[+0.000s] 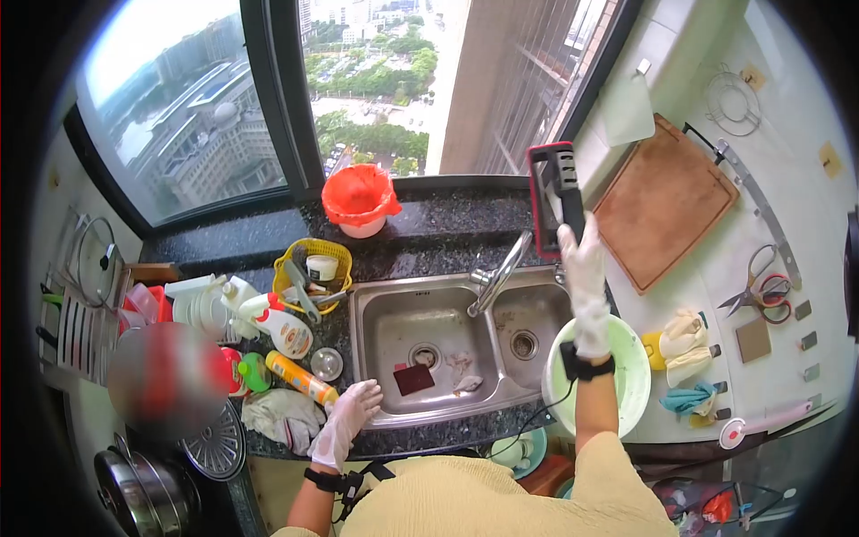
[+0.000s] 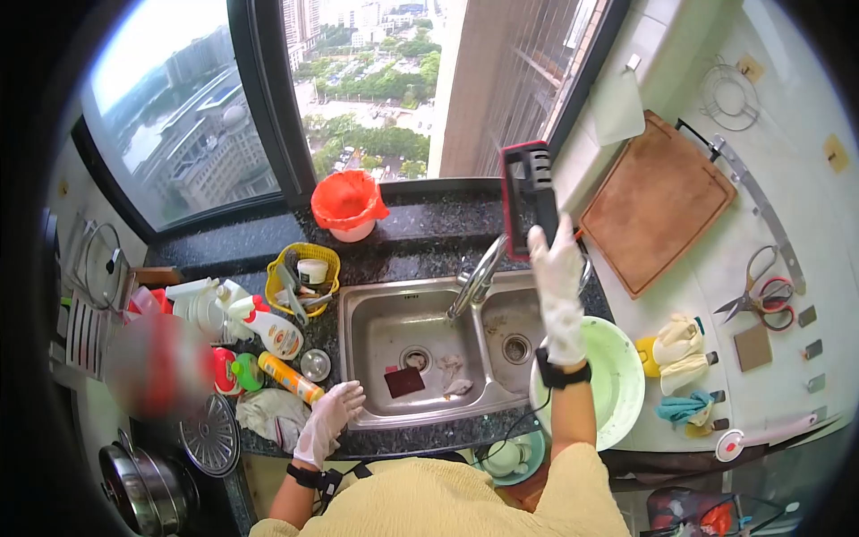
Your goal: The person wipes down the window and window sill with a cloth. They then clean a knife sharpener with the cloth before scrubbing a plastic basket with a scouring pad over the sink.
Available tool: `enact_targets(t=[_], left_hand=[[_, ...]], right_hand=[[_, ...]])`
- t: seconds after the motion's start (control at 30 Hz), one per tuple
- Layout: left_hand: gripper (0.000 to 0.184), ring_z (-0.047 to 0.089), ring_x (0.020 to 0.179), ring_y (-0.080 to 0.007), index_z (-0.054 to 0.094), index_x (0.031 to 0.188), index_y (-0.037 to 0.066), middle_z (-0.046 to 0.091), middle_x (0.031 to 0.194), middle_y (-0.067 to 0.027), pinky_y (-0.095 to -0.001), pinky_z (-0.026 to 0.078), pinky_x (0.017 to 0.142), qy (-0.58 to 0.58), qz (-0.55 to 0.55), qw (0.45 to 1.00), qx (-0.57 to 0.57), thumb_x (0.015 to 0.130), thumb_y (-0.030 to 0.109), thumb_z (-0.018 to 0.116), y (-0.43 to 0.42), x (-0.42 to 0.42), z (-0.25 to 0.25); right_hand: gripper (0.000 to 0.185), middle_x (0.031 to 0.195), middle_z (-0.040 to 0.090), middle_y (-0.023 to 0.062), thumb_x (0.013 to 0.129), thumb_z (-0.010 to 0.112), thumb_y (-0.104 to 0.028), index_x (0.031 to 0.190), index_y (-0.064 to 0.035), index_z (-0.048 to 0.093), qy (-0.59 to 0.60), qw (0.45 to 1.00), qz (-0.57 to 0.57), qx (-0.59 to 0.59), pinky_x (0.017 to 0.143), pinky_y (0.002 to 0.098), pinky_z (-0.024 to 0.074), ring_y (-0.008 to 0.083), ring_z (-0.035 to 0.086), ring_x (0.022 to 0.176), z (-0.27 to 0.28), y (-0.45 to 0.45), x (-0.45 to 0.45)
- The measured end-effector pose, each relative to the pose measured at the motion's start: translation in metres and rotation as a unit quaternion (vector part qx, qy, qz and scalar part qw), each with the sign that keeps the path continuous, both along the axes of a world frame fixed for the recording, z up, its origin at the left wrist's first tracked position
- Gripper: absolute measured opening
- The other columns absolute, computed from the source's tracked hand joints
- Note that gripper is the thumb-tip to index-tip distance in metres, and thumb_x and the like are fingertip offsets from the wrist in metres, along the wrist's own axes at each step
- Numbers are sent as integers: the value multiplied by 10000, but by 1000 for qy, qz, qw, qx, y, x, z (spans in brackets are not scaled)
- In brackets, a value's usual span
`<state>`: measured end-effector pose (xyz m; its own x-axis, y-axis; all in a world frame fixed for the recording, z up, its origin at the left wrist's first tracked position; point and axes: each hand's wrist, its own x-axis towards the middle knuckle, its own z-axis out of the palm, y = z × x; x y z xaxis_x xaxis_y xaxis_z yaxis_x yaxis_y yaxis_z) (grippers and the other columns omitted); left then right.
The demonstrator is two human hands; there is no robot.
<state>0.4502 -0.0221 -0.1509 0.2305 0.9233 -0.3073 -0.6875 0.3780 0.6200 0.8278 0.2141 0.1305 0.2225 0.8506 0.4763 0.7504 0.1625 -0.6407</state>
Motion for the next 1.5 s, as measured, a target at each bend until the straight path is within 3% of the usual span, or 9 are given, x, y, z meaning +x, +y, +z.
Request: enact_targets(t=[0.1, 0.2, 0.27, 0.8, 0.93, 1.0, 1.17, 1.4, 1.5], left_hand=[[529, 447, 1278, -303, 418, 1345, -25, 475, 1357, -194, -434, 350, 1068, -100, -23, 994, 47, 973, 351, 438, 2, -1, -16], [462, 481, 1231, -303, 485, 1287, 11, 508, 1313, -167, -434, 367, 1042, -10, -21, 995, -94, 957, 334, 495, 10, 4, -16], [439, 502, 1207, -300, 499, 1270, 16, 521, 1297, -157, -434, 376, 1031, 91, -23, 978, -184, 959, 325, 497, 23, 19, 27], [471, 541, 1149, -280, 510, 1257, 23, 567, 1233, -134, -387, 438, 926, 118, 59, 947, -293, 944, 376, 495, 4, 11, 14], [442, 554, 1146, -255, 497, 1278, 6, 562, 1251, -136, -372, 442, 940, 108, 68, 944, -304, 967, 319, 476, 8, 15, 16], [449, 554, 1145, -246, 489, 1286, -2, 565, 1243, -136, -359, 447, 939, 108, 64, 949, -290, 972, 318, 471, 9, 18, 17], [416, 590, 1074, -204, 536, 1252, 33, 614, 1157, -91, -338, 472, 901, 89, 56, 959, -264, 973, 338, 488, 10, 21, 11], [404, 560, 1103, -195, 529, 1249, 51, 585, 1172, -79, -372, 457, 931, 84, 12, 963, -255, 970, 342, 497, 18, 20, 10], [387, 576, 1059, -182, 531, 1234, 58, 586, 1135, -60, -352, 467, 908, 62, 9, 971, -231, 963, 334, 522, 17, 20, 9]], right_hand=[[445, 940, 638, 278, 872, 560, -363, 1117, 5, 510, -92, 989, -51, -103, 793, 499, 468, 450, 610, 915, -34, 86, 68], [511, 993, 638, 264, 837, 563, -433, 1106, -1, 519, -96, 969, -63, -220, 822, 507, 455, 450, 599, 961, -66, 142, 93], [423, 1019, 642, 255, 824, 528, -315, 1106, 0, 536, -151, 956, -78, -238, 863, 472, 485, 408, 619, 985, -109, 187, 113], [191, 893, 630, 120, 866, 506, -201, 999, -71, 550, -279, 915, -235, -173, 696, 452, 537, 300, 654, 822, -260, 308, 143], [491, 1045, 611, 213, 818, 626, -277, 1189, 26, 516, -247, 934, -226, -126, 860, 446, 497, 359, 603, 988, -299, 329, 168], [641, 1108, 583, 257, 792, 682, -291, 1278, 59, 452, -147, 956, -199, -157, 931, 438, 458, 394, 567, 1050, -292, 328, 169], [558, 1100, 600, 216, 813, 664, -423, 1179, -33, 504, -222, 921, -202, -247, 835, 480, 511, 391, 621, 973, -269, 330, 168], [580, 1064, 644, 239, 865, 576, -507, 1131, 9, 572, -229, 946, -38, -225, 866, 415, 470, 376, 615, 995, -89, 296, 111], [495, 1071, 640, 136, 931, 556, -430, 1200, -14, 566, -126, 979, 122, -102, 858, 336, 465, 233, 606, 953, -18, 275, 88]])
